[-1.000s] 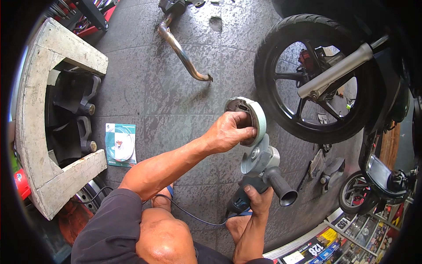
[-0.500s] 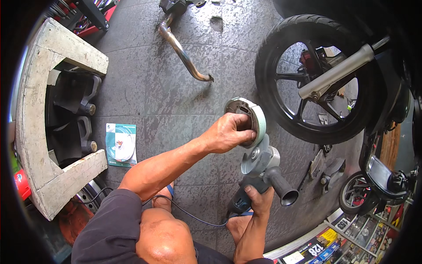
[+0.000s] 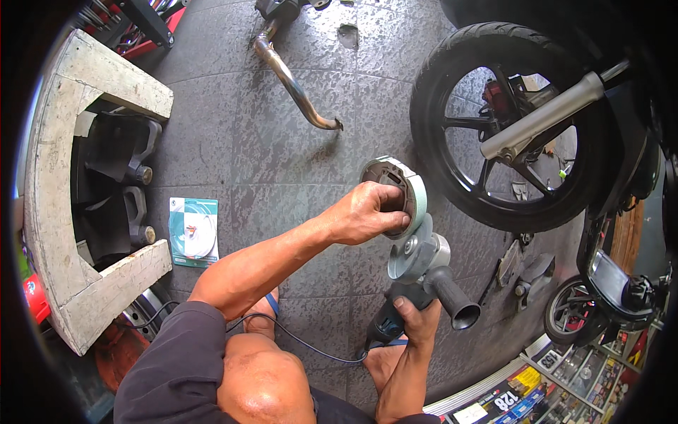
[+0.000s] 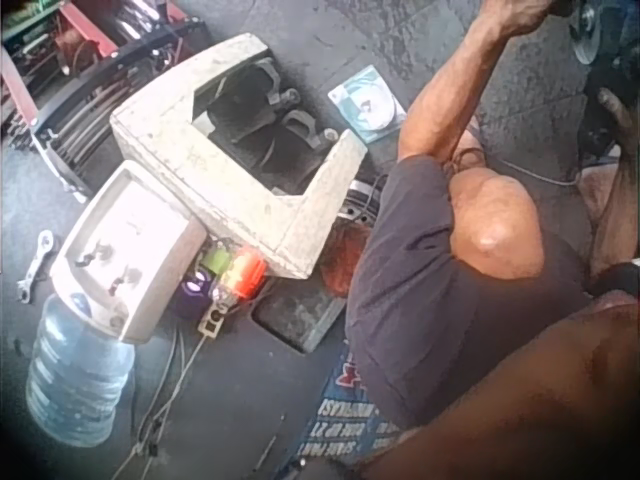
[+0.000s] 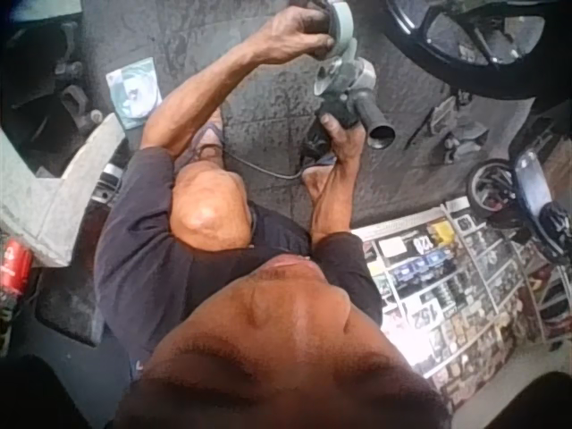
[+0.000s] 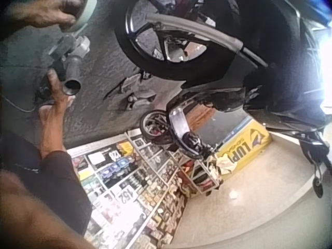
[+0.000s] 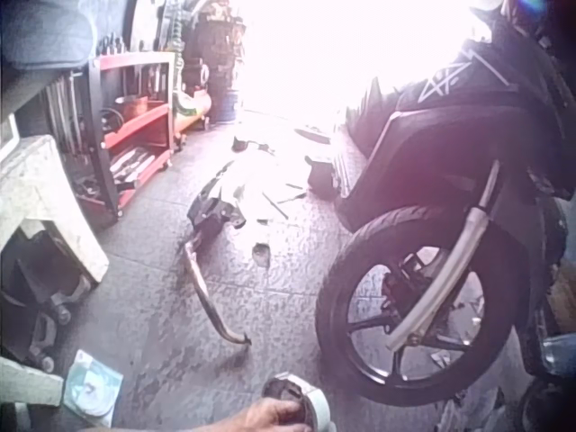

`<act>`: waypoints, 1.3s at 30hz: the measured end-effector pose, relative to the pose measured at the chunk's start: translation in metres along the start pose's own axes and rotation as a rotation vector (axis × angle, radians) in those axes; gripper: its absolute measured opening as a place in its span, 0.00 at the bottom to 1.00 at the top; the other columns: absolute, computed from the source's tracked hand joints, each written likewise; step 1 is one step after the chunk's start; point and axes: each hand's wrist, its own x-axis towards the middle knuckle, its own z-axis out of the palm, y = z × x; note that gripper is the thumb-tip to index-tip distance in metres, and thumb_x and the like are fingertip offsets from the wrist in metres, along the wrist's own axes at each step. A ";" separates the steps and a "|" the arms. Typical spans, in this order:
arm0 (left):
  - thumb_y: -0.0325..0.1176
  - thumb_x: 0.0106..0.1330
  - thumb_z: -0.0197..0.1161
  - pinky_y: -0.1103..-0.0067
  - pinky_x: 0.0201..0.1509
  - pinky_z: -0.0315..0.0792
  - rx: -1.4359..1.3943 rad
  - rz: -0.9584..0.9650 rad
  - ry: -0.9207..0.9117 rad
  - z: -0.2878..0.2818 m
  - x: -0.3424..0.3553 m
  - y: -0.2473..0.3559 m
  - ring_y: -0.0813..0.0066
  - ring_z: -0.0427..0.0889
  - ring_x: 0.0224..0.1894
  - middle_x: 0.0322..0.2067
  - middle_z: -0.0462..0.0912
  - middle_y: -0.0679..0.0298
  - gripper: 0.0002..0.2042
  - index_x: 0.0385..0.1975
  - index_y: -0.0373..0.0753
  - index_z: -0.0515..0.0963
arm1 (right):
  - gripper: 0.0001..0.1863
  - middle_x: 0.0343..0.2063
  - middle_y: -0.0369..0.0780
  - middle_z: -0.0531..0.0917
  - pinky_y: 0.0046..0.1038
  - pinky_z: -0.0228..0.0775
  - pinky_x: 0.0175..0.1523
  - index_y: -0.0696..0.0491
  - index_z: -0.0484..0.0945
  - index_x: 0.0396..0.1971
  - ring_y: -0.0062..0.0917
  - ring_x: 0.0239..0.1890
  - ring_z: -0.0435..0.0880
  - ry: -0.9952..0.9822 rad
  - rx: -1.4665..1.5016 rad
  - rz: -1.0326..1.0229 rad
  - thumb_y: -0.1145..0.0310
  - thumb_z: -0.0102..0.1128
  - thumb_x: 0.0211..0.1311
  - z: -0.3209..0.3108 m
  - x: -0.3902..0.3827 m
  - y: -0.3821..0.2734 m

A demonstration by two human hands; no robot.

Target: The person removes a motorcycle wheel using an impact wrench, takes off the brake shoe, selects a new brake shoe from a display case, and grinds the surface of the new brake shoe with a handheld power grinder.

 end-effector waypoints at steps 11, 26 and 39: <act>0.33 0.62 0.63 0.74 0.40 0.75 0.268 0.013 0.003 -0.001 -0.003 0.007 0.78 0.79 0.33 0.29 0.83 0.63 0.11 0.37 0.30 0.81 | 0.32 0.34 0.43 0.83 0.27 0.78 0.41 0.64 0.73 0.47 0.28 0.35 0.84 0.042 0.009 -0.006 0.63 0.75 0.43 0.005 -0.002 -0.010; 0.37 0.60 0.65 0.69 0.32 0.70 0.476 0.067 -0.026 -0.003 -0.005 0.006 0.71 0.73 0.24 0.19 0.75 0.55 0.13 0.27 0.30 0.76 | 0.31 0.32 0.44 0.83 0.28 0.78 0.40 0.65 0.74 0.45 0.29 0.34 0.84 0.003 0.008 -0.008 0.62 0.75 0.44 0.000 -0.004 -0.008; 0.37 0.60 0.65 0.67 0.33 0.71 0.550 0.119 -0.079 -0.004 -0.003 0.005 0.63 0.79 0.25 0.21 0.79 0.52 0.13 0.30 0.30 0.78 | 0.36 0.34 0.45 0.83 0.29 0.79 0.41 0.65 0.70 0.50 0.30 0.35 0.84 0.011 -0.013 -0.009 0.62 0.75 0.43 -0.007 -0.006 0.000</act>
